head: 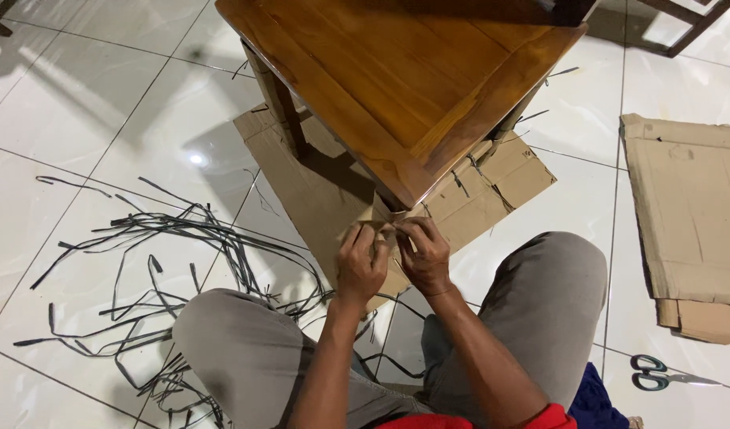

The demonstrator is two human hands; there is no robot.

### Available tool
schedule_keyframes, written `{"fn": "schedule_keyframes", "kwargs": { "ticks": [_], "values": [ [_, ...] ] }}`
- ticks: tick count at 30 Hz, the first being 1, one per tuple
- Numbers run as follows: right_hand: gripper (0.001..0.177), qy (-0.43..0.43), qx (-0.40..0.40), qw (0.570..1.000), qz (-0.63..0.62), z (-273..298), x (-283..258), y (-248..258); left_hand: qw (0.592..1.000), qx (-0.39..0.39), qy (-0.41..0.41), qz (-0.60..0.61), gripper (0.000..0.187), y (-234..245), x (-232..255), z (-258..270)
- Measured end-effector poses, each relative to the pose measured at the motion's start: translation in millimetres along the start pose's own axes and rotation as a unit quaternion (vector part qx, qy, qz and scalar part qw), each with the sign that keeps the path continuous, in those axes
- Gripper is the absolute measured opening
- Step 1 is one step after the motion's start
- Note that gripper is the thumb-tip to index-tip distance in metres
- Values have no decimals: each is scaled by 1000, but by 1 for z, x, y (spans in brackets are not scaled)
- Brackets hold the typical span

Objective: Wrapping a chair leg with cardboard and securing it with cable ties for protection.

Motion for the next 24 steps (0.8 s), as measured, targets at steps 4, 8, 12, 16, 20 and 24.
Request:
{"fn": "schedule_keyframes", "kwargs": {
  "ticks": [4,8,12,16,20,24],
  "values": [
    [13,-28,-7,1000,-5,6,5,-5,999,7,-35,-11,25,-6,-11,1],
    [15,-49,-4,998,-35,10,7,-5,996,35,-77,-3,36,-16,-24,1],
    [16,-66,0,996,-55,8,7,-2,991,69,-112,-34,34,-25,-39,3],
    [10,-89,12,993,-73,6,7,1,974,135,-172,-65,26,-24,-38,8],
    [8,-123,20,988,-94,3,7,5,967,173,-180,-49,14,-15,-21,6],
    [9,-147,16,983,-109,3,6,3,967,165,-179,-75,12,-16,-17,5]
  ]
}}
Point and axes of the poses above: each hand's wrist, its own z-axis away from the middle knuckle, its own y-axis out of the back of the hand, x = y × z, the point moved 9 cm from there along -z, towards the middle knuckle, and after that the axes turned 2 degrees about z, right-handed, at the moved point
